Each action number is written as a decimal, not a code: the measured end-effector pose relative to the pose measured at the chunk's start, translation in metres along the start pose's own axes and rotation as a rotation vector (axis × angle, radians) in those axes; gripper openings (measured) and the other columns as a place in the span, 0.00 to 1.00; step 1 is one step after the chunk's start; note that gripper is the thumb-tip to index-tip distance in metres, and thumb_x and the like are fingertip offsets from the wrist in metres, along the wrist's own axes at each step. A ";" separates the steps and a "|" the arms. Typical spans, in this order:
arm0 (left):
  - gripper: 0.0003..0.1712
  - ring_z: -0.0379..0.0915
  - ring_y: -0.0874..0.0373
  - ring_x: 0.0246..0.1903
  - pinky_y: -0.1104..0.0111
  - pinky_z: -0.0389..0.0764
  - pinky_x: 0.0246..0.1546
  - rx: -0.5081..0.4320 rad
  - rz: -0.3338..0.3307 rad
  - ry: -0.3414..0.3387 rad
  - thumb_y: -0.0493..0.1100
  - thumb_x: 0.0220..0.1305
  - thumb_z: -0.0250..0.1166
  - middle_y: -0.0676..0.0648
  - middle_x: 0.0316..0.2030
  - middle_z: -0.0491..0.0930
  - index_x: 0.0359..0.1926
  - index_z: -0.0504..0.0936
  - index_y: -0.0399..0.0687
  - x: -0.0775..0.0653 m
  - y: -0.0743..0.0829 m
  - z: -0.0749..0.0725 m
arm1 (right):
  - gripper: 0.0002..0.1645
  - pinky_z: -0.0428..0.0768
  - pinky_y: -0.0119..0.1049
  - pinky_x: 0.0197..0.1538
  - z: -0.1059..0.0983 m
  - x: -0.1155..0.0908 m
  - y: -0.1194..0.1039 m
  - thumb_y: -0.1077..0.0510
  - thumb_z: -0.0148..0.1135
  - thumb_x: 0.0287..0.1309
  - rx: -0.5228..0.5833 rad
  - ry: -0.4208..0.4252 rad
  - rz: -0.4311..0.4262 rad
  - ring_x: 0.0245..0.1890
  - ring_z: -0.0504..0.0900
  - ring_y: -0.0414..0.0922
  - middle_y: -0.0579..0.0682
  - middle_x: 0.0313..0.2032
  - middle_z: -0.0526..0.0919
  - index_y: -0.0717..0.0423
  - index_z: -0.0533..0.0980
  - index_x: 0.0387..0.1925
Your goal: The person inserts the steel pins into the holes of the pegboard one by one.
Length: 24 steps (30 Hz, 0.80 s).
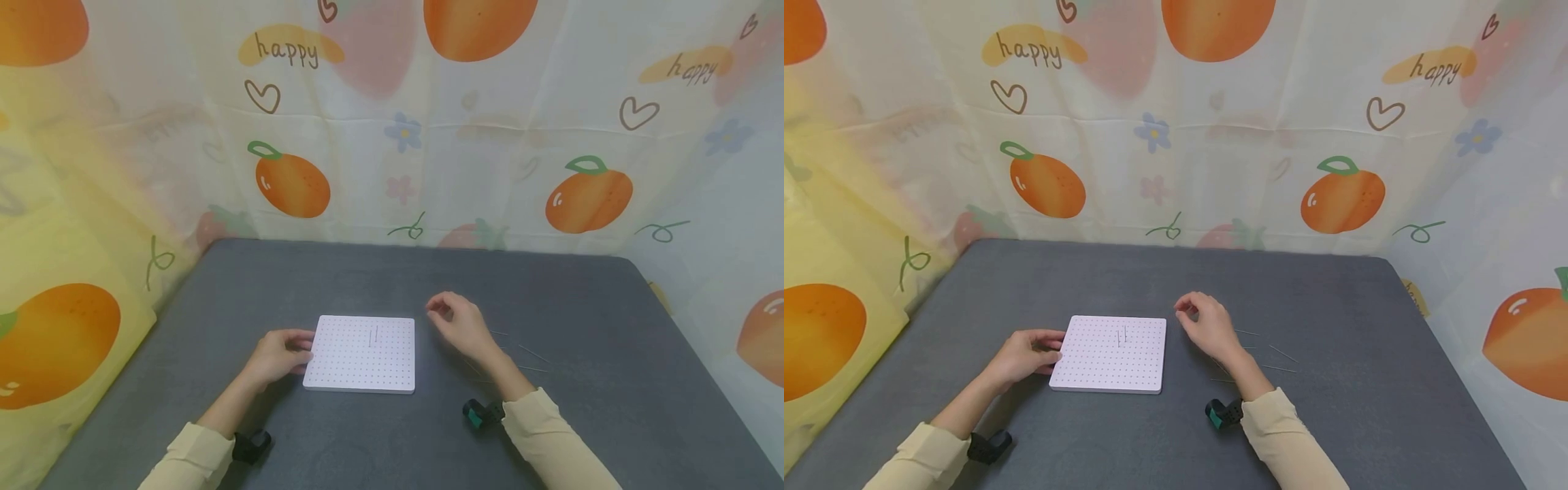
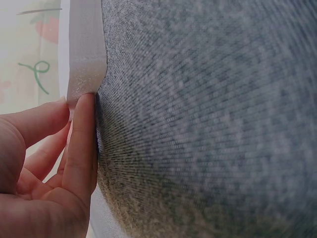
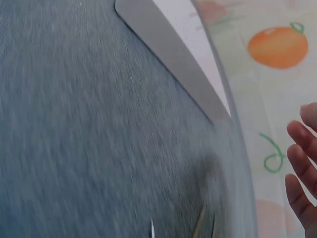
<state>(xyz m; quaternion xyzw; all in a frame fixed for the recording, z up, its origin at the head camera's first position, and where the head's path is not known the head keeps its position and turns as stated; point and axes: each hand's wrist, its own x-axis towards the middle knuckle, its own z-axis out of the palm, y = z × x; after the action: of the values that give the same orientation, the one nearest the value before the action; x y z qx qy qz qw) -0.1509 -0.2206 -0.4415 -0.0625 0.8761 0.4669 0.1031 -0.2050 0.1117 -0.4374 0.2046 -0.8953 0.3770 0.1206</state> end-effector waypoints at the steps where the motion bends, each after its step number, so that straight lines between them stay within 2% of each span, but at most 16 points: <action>1: 0.22 0.76 0.56 0.33 0.65 0.83 0.30 -0.001 -0.002 -0.001 0.32 0.54 0.64 0.41 0.42 0.78 0.53 0.76 0.37 0.000 0.000 0.000 | 0.04 0.77 0.35 0.37 -0.002 0.000 0.003 0.60 0.61 0.54 0.000 0.001 0.007 0.33 0.77 0.39 0.42 0.31 0.79 0.49 0.77 0.34; 16: 0.23 0.77 0.56 0.33 0.66 0.83 0.29 -0.010 -0.010 0.004 0.32 0.54 0.63 0.41 0.41 0.78 0.53 0.75 0.37 0.002 -0.002 0.001 | 0.07 0.78 0.39 0.38 -0.043 -0.011 0.040 0.60 0.59 0.58 -0.001 -0.009 0.074 0.35 0.78 0.42 0.46 0.35 0.81 0.53 0.77 0.40; 24: 0.22 0.78 0.56 0.34 0.66 0.83 0.29 -0.025 -0.005 0.011 0.31 0.54 0.63 0.41 0.41 0.79 0.52 0.76 0.37 0.002 -0.002 0.001 | 0.07 0.78 0.39 0.38 -0.050 -0.020 0.062 0.59 0.60 0.56 -0.042 -0.026 0.133 0.35 0.78 0.43 0.47 0.35 0.81 0.53 0.76 0.38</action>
<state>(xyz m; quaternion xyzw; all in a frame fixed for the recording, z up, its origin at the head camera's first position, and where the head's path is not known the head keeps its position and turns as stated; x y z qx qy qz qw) -0.1525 -0.2211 -0.4444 -0.0685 0.8707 0.4770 0.0985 -0.2125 0.1925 -0.4489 0.1470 -0.9160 0.3628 0.0879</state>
